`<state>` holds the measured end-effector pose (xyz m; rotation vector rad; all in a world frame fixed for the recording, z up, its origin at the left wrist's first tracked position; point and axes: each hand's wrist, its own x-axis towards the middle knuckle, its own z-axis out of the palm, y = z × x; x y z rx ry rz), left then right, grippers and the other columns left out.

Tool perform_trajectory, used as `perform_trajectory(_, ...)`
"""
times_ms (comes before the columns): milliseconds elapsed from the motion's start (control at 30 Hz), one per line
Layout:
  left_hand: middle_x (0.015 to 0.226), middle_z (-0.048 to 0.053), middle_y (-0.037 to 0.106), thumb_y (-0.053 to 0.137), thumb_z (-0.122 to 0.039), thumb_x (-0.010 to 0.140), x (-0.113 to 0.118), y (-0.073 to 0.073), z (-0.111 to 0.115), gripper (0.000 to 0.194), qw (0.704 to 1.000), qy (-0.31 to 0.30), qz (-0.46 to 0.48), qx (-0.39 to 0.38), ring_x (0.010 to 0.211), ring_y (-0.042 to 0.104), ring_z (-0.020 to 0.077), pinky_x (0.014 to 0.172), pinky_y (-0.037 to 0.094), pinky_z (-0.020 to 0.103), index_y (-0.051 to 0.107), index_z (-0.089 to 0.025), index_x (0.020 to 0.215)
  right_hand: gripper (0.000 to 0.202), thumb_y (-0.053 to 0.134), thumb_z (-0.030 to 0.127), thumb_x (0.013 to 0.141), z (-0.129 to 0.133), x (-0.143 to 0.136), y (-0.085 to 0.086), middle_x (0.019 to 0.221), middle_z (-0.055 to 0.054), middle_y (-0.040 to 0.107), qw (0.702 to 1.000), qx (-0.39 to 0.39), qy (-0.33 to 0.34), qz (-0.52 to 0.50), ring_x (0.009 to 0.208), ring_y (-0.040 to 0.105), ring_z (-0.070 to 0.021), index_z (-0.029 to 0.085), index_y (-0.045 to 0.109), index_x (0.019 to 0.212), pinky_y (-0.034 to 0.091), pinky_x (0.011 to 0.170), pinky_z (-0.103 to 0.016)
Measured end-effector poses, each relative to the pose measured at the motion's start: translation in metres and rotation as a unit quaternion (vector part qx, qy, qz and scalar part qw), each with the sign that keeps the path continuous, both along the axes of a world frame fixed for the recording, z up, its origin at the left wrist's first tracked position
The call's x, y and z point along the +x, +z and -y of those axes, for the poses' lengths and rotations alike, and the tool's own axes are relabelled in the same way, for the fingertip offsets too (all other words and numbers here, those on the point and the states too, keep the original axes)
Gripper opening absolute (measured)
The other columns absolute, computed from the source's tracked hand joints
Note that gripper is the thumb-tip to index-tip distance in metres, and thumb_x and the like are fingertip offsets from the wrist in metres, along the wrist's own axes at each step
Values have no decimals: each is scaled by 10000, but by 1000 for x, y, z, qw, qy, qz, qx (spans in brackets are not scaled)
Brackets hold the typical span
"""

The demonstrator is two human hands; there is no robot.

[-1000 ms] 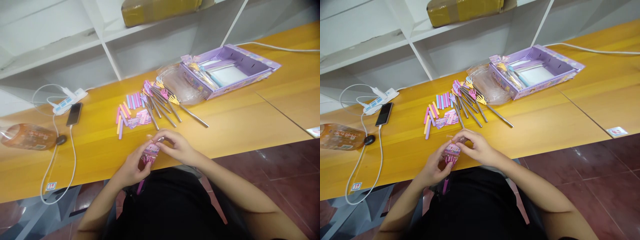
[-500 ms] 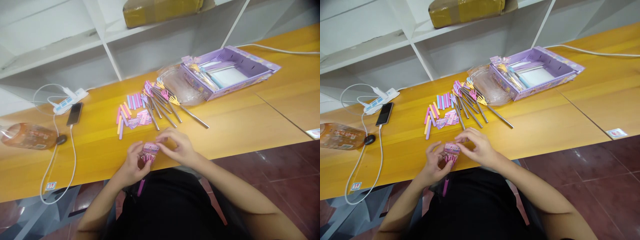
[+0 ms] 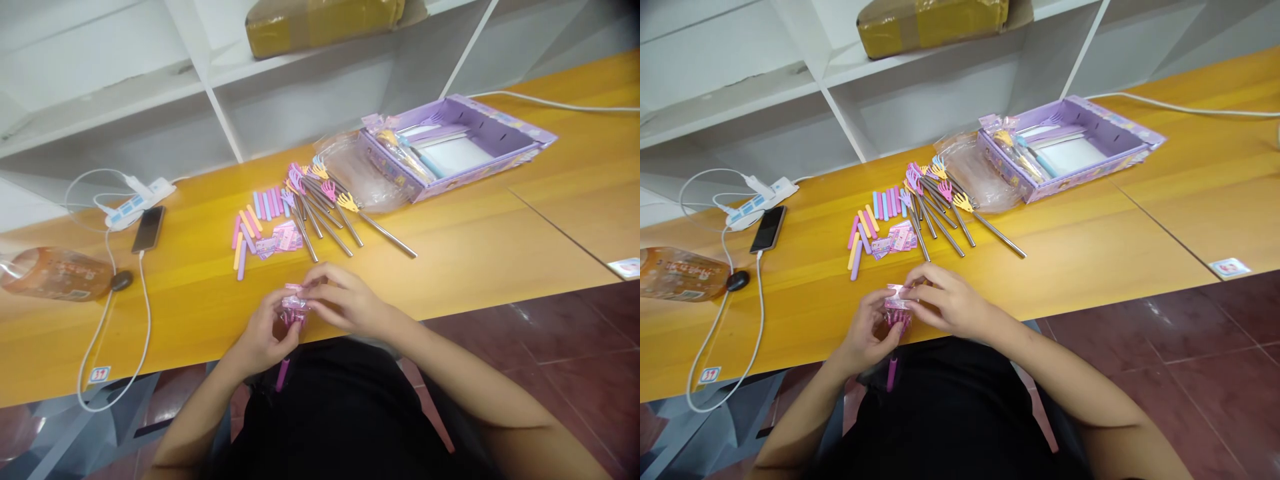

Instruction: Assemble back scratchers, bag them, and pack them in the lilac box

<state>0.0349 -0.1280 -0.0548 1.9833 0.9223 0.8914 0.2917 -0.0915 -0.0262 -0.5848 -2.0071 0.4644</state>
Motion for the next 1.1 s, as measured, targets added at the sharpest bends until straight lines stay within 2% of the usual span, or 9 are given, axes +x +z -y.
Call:
perform_trajectory(167,1371,133,703,686,-167,1031,2,4,-1,583,1000,-9,18,-3,1140,773,233,1011,649,402,474,-283,1562,71,673,196,1102,3,-3,-1,1144,-85,710,994,-98,33,-22,1016,733,-192,231,696,1159,614,876,-318)
perform_trajectory(333,1454,153,655,679,-125,1022,7,-2,-2,735,996,-19,28,84,1215,772,249,968,671,392,317,-308,1635,255,736,303,1079,8,-5,-3,918,14,664,974,-225,3,-30,765,646,-155,241,623,1300,529,695,-265)
perform_trajectory(433,1374,140,683,668,-109,1020,9,-3,-4,800,990,-40,-16,137,1207,780,262,978,681,437,228,-316,1656,137,746,343,1075,8,-7,-2,879,14,654,972,-235,14,-6,750,615,-145,227,677,1101,473,680,-260)
perform_trajectory(500,1324,127,695,665,-114,1019,9,-2,-5,786,987,-55,-42,148,1169,791,262,972,689,449,243,-312,1652,238,775,386,1055,9,-10,-2,836,16,646,971,-237,11,0,735,599,-140,215,656,941,437,665,-260)
perform_trajectory(600,1358,133,677,697,-130,1002,6,-5,-3,791,985,-53,-37,157,1179,788,260,987,693,439,289,-303,1657,346,808,450,1025,10,-13,0,774,30,621,969,-248,-3,-1,689,566,-131,212,616,864,398,636,-258)
perform_trajectory(733,1442,168,639,754,-159,988,5,-9,2,728,995,7,25,99,1223,780,280,999,697,445,401,-307,1607,276,712,445,1092,9,-9,5,833,3,662,967,-254,-2,4,721,588,-141,210,682,950,420,664,-266)
perform_trajectory(867,1287,126,744,790,-195,1000,11,6,-2,597,980,106,171,11,1089,826,250,912,712,401,444,-305,1474,232,633,442,1129,9,4,15,852,3,656,955,-294,-14,-35,730,589,-151,221,699,1107,464,692,-275)
perform_trajectory(967,1260,103,784,850,-231,972,15,23,-9,619,942,186,278,1,1080,832,230,876,699,352,414,-306,1404,288,714,461,1082,15,4,24,988,-14,719,937,-345,48,33,753,615,-144,232,692,1256,492,705,-268)
perform_trajectory(1100,1238,84,798,882,-208,941,13,32,-13,655,919,227,323,20,1021,836,203,793,665,275,397,-320,1366,215,815,381,1010,29,-17,25,949,-3,731,908,-379,135,117,744,643,-133,212,729,1111,491,695,-246)
